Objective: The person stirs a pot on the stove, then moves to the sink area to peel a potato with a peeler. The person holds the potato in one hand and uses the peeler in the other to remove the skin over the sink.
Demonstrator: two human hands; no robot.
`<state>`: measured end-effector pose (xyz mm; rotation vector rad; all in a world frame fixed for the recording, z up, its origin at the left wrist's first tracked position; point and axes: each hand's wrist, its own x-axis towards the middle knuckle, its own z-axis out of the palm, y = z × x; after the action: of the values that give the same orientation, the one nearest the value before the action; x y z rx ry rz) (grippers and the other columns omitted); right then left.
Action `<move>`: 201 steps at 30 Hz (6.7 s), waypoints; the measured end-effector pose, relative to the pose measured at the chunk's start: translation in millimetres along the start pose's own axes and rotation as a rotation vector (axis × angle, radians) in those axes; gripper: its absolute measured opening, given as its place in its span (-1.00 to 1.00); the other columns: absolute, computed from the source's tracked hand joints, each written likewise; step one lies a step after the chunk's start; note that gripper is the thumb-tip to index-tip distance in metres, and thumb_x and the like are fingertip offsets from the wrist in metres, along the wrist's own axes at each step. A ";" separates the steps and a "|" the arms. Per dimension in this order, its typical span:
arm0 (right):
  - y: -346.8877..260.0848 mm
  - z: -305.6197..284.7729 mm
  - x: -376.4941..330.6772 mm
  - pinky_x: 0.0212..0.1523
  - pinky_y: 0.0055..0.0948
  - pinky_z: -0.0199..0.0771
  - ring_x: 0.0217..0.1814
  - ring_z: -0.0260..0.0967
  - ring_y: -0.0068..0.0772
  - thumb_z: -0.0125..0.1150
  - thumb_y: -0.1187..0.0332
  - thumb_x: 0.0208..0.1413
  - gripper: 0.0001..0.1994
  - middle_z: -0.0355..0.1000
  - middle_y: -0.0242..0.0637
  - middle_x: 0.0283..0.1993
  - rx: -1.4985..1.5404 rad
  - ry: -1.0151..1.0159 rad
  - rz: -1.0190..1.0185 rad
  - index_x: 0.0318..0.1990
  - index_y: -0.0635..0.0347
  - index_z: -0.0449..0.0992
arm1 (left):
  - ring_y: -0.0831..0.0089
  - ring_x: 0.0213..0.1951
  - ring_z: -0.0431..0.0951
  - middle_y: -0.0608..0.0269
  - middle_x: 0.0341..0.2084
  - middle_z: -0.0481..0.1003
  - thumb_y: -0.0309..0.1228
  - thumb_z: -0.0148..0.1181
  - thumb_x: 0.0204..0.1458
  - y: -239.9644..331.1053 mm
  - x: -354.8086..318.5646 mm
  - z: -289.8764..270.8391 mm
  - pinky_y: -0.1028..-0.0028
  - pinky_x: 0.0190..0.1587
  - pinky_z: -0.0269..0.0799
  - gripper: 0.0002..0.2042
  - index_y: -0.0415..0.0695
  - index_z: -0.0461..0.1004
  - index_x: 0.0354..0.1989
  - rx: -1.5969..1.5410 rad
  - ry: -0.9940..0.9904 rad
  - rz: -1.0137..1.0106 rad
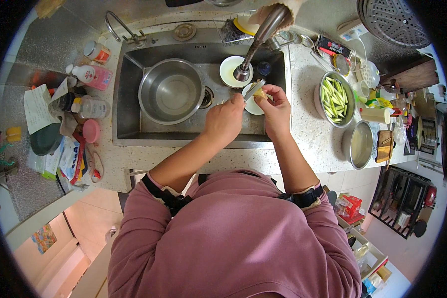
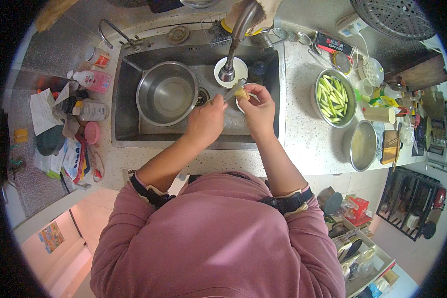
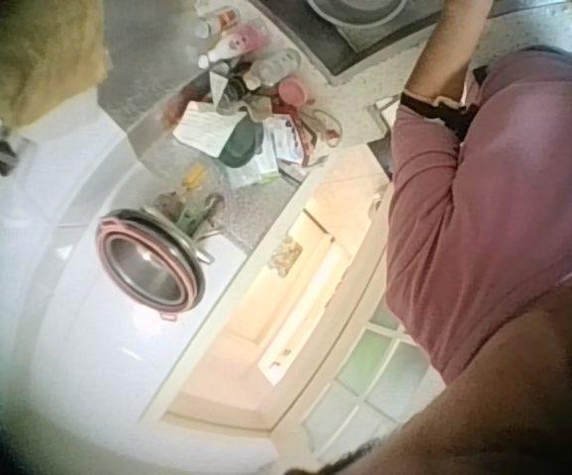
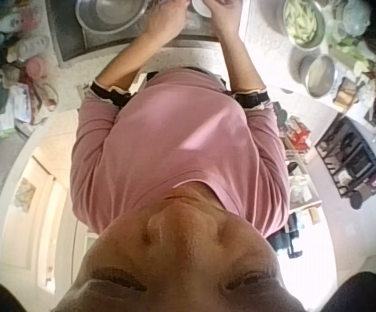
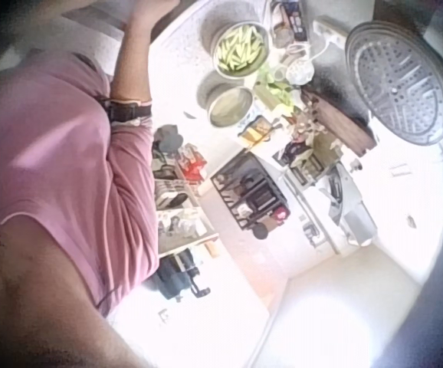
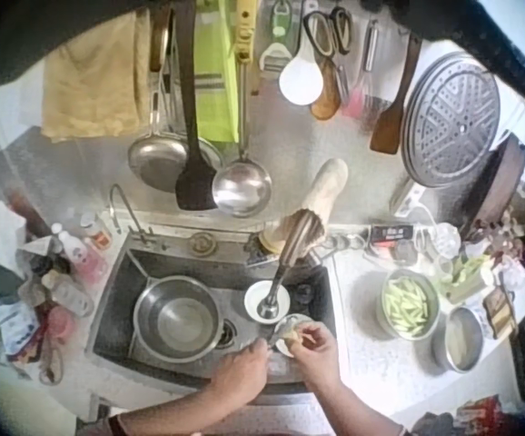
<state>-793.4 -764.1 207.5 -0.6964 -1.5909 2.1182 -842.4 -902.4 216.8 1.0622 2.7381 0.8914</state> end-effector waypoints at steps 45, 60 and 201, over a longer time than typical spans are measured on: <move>-31.4 -3.7 -32.3 0.02 -0.43 0.47 -0.01 0.42 -0.17 -0.08 0.56 0.20 -0.77 0.37 -0.09 -0.04 0.272 -0.431 0.369 0.00 0.17 0.22 | 0.08 -0.41 0.49 0.13 -0.49 0.45 -0.38 0.16 -0.02 -49.2 8.4 -64.1 0.22 -0.41 0.36 -0.84 -0.13 0.35 -0.32 -0.095 -0.158 0.427; -26.7 9.1 -33.0 0.09 -0.35 0.40 0.01 0.38 -0.29 -0.08 0.56 0.20 -0.80 0.32 -0.11 -0.03 0.149 -0.298 0.282 -0.05 0.20 0.15 | 0.13 -0.50 0.51 0.15 -0.56 0.44 -0.30 0.06 0.08 -40.3 -0.3 -39.5 0.20 -0.51 0.38 -0.82 -0.12 0.25 -0.38 0.054 -0.003 0.228; -14.3 -9.6 -49.9 -0.04 -0.53 0.47 -0.07 0.44 -0.47 0.22 0.65 -0.06 -0.77 0.42 -0.27 -0.11 -0.105 -0.330 -0.173 -0.23 0.28 0.40 | -0.01 -0.38 0.52 0.01 -0.45 0.52 -0.28 -0.10 0.16 -26.9 -51.5 -35.7 0.11 -0.36 0.37 -0.80 -0.17 0.31 -0.26 -0.005 -0.014 -0.308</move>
<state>-747.6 -782.1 226.5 -0.2341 -1.8683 2.1133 -828.8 -968.7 224.8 0.6160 2.7790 0.8373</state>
